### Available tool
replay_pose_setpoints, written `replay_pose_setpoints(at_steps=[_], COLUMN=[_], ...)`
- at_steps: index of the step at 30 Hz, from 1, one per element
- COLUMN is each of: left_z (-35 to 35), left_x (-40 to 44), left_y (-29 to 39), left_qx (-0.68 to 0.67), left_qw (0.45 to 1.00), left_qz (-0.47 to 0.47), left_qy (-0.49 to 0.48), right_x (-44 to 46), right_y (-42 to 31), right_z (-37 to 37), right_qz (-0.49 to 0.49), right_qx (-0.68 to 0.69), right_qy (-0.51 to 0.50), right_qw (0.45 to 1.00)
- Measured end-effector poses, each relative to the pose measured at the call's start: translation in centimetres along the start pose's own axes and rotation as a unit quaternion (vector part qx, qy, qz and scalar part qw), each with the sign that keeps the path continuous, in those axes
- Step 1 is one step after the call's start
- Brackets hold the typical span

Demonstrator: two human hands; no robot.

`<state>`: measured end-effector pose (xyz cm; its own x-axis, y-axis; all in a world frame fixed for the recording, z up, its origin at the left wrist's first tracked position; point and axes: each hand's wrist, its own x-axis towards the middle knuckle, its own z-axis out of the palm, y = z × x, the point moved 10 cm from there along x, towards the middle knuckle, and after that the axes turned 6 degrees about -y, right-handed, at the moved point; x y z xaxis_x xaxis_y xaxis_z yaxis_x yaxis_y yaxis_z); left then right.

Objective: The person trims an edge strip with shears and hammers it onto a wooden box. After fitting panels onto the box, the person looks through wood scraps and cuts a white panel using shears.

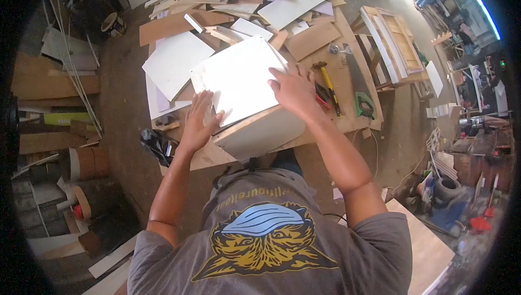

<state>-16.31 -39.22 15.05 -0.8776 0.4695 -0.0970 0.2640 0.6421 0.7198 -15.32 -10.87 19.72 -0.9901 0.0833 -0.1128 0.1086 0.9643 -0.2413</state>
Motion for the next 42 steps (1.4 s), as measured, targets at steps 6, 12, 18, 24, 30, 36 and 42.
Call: replay_pose_setpoints(at_steps=[6, 12, 18, 24, 30, 36, 42], left_z=[0.0, -0.3, -3.7, -4.0, -3.4, -3.0, -2.8], left_x=[-1.3, -0.9, 3.2, 12.5, 14.7, 12.7, 9.5], left_y=[3.5, 6.0, -2.0, -7.2, -8.0, -5.1, -4.2], left_qx=[0.131, 0.041, -0.177, 0.139, 0.156, 0.136, 0.189], left_qw=[0.989, 0.991, 0.973, 0.981, 0.987, 0.99, 0.981], left_qz=[0.061, 0.123, -0.088, 0.031, 0.032, 0.008, 0.015], left_qy=[-0.015, -0.016, 0.12, 0.134, 0.01, -0.023, 0.038], right_x=[1.3, 2.4, -2.5, -0.9, -0.1, 2.1, 6.1], right_y=[0.3, -5.2, -13.8, -11.8, -4.9, -1.2, 5.1], right_z=[-1.1, 0.4, 2.7, 2.9, 1.7, 0.9, -2.1], right_qz=[0.042, -0.035, -0.121, -0.195, -0.32, -0.337, -0.128], right_qx=[-0.07, -0.123, -0.084, -0.044, -0.016, 0.104, 0.227], right_qy=[-0.002, -0.093, -0.14, -0.178, -0.215, -0.238, 0.044], right_qw=[0.997, 0.987, 0.979, 0.964, 0.923, 0.905, 0.965])
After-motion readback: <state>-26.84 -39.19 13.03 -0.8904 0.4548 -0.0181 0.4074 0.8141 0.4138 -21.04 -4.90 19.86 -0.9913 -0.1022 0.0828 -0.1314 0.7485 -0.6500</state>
